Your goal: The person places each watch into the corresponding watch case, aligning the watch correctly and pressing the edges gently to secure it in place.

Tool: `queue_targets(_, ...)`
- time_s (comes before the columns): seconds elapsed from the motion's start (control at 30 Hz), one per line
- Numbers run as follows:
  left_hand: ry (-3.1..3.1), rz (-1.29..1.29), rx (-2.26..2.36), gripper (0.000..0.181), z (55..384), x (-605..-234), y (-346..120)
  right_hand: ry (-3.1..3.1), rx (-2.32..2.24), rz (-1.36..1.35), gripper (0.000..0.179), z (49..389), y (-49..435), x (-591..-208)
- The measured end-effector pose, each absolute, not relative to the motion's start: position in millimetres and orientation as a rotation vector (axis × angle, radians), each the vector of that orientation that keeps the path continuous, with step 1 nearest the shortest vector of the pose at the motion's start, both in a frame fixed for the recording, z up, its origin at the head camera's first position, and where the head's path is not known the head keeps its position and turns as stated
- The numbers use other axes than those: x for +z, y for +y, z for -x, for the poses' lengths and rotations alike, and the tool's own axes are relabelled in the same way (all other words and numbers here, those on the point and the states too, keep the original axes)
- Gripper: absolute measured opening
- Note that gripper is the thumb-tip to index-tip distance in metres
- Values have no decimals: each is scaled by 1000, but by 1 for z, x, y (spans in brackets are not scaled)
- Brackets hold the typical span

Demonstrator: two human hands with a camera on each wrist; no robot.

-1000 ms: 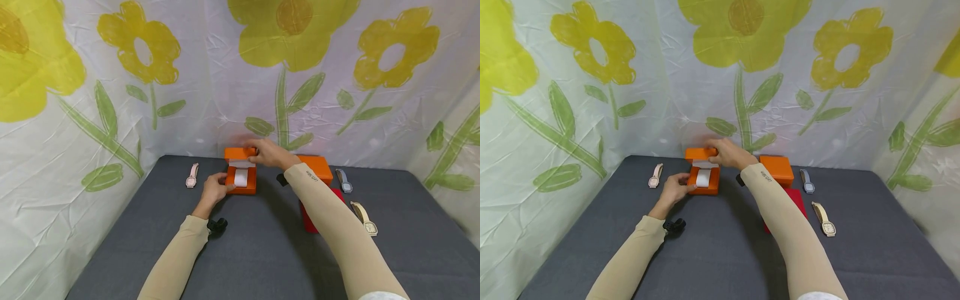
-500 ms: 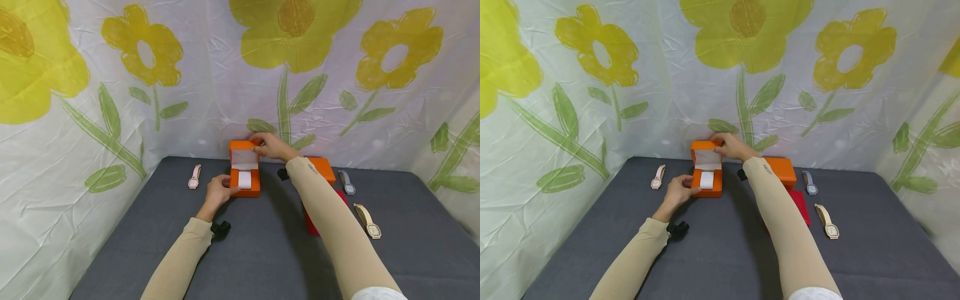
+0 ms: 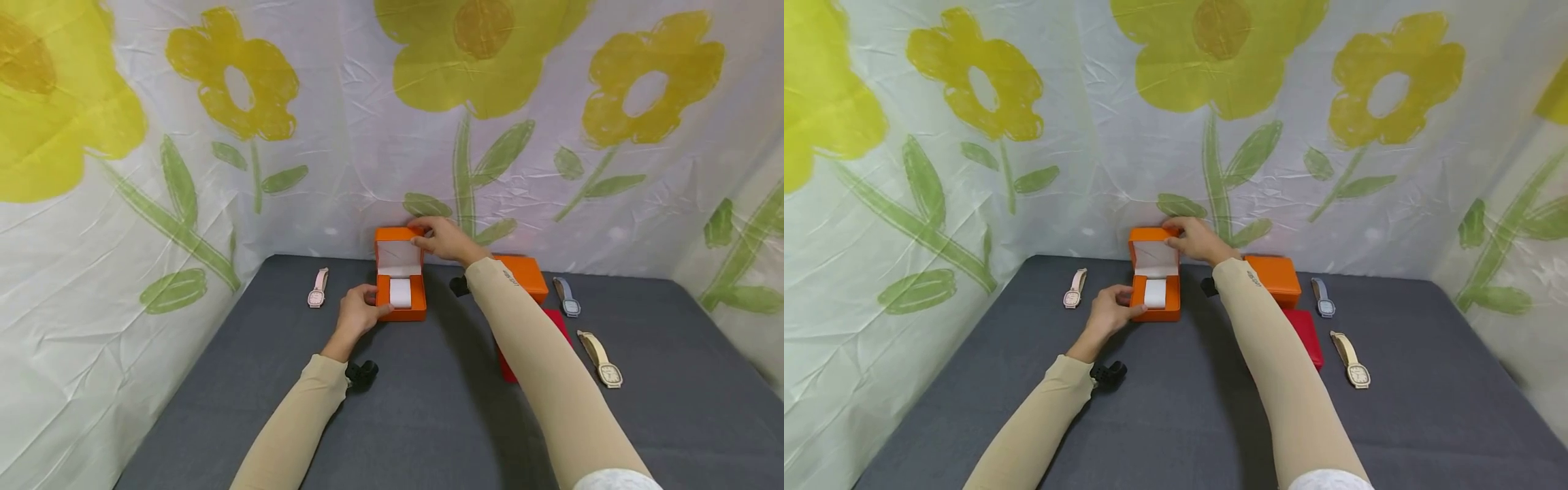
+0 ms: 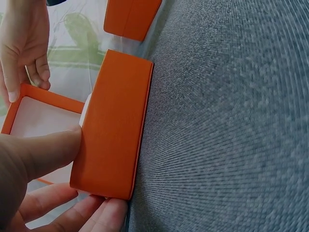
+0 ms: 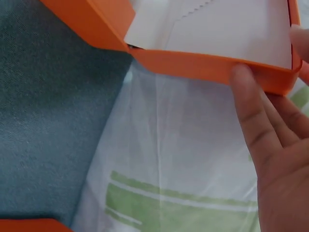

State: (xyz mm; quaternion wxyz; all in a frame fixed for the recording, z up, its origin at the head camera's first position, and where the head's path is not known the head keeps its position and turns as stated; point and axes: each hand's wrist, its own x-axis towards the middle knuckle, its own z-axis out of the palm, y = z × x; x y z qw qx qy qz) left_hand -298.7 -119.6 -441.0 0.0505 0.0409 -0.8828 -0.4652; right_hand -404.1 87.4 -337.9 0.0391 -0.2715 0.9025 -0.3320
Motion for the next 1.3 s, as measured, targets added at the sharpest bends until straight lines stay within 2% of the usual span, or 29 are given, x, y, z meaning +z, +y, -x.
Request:
queue_targets(0.3, -2699, -114, -1403, 55, 299, -439, -120, 2833, -1179, 672, 60, 393, 88, -345)
queue_targets(0.63, -2741, -2, -1369, 55, 296, -424, -139, 2959, -1266, 559, 48, 365, 83, -359)
queue_targets(0.9, -2735, 134, -1339, 54, 290, -412, -174, 2994, -1268, 581, 44, 350, 78, -373)
queue_targets(1.1, -2749, 174, -1253, 51, 292, -413, -200, 2964, -1111, 741, 37, 348, 74, -385)
queue_targets(1.3, -2715, 225, -1204, 51, 300, -416, -225, 2851, -948, 867, 43, 350, 69, -390)
